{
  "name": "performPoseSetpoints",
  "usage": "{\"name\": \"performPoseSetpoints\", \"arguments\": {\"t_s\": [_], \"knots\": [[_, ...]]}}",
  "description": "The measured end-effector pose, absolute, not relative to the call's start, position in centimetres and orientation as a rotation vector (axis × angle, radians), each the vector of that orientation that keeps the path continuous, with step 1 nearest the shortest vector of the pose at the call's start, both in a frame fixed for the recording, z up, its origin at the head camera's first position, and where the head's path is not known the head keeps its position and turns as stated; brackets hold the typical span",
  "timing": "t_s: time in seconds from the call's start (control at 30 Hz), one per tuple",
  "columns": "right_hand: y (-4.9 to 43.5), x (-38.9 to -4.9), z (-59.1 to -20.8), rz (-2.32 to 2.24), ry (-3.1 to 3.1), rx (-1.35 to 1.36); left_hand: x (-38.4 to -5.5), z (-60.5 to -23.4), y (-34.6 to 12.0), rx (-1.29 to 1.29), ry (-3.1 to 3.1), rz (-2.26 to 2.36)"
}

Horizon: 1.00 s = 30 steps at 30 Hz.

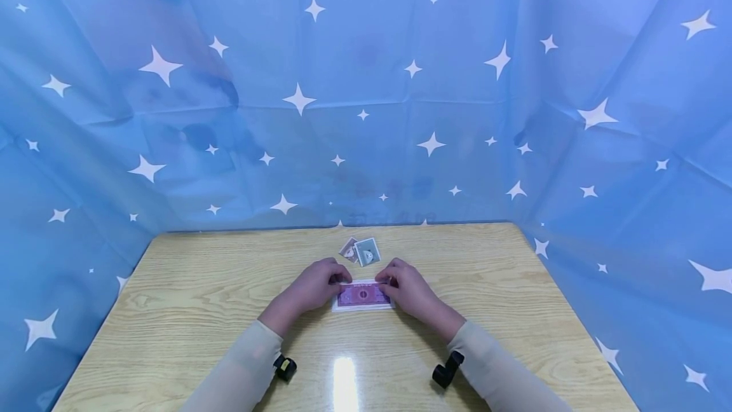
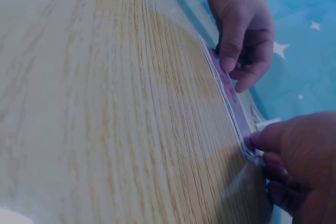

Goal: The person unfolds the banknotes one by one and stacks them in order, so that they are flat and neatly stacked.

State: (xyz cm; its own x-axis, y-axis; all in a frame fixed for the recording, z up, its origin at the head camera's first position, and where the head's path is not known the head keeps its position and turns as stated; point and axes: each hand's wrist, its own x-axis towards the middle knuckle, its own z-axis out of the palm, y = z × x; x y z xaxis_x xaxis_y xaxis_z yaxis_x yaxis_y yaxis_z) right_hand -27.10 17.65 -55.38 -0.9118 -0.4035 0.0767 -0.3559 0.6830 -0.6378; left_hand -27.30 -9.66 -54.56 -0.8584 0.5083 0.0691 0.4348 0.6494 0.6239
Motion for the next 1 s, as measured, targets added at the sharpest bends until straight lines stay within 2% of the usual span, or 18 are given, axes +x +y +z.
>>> {"name": "performPoseSetpoints", "arguments": {"t_s": [0.53,1.0], "knots": [[17.2,-27.9,-54.8,-1.190,2.879,-0.456,-28.1,-53.9,-9.2,0.676,2.760,1.076],[15.2,-30.8,-54.5,-1.060,2.936,-0.239,-32.7,-53.2,-6.8,0.543,2.822,1.221]]}}
